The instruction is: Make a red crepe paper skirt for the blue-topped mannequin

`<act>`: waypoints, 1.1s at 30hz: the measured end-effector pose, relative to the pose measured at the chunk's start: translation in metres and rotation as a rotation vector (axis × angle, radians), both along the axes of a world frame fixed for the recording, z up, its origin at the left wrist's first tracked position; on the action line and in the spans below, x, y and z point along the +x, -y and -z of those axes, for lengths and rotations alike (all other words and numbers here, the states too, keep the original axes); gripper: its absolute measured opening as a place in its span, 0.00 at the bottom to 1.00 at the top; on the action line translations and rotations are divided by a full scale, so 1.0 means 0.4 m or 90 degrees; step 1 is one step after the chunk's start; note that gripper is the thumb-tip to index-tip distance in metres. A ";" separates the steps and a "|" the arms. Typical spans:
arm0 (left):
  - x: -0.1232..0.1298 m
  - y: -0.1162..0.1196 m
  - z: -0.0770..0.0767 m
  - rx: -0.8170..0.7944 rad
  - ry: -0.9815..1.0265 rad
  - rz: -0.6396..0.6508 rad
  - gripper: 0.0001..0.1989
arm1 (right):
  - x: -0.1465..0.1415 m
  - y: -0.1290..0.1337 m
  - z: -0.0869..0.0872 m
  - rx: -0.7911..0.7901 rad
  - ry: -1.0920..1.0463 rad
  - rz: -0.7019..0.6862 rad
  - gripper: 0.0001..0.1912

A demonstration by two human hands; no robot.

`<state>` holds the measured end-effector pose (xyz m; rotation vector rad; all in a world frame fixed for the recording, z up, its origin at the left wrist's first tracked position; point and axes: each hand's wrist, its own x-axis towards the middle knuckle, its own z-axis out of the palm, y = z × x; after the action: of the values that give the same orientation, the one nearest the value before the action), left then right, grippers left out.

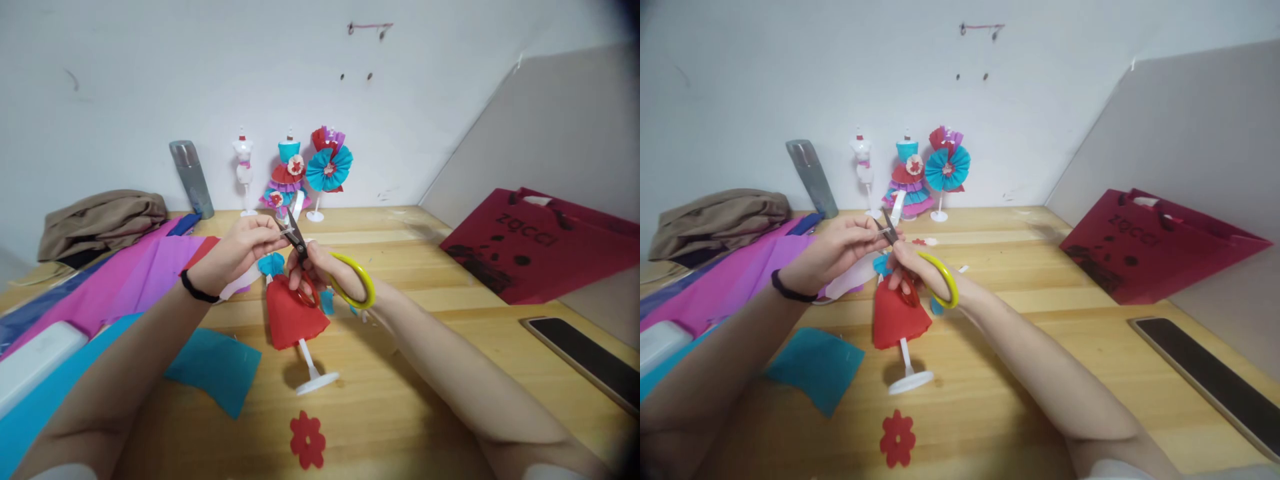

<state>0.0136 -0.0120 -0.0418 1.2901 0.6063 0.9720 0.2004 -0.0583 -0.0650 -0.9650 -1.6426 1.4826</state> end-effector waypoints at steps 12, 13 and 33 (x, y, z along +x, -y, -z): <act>-0.031 -0.033 -0.015 0.031 0.086 -0.131 0.10 | 0.008 -0.002 -0.012 -0.048 -0.026 -0.030 0.37; -0.039 -0.035 -0.022 0.042 0.083 -0.142 0.10 | 0.012 0.002 -0.020 -0.042 -0.017 -0.035 0.35; -0.106 0.019 -0.119 0.175 0.010 -0.224 0.11 | -0.116 0.107 0.002 -0.178 0.137 -0.259 0.40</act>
<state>-0.0288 -0.0196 0.0057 1.4436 0.7204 1.3917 0.1539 -0.1011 -0.0659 -1.0072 -1.9014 1.9793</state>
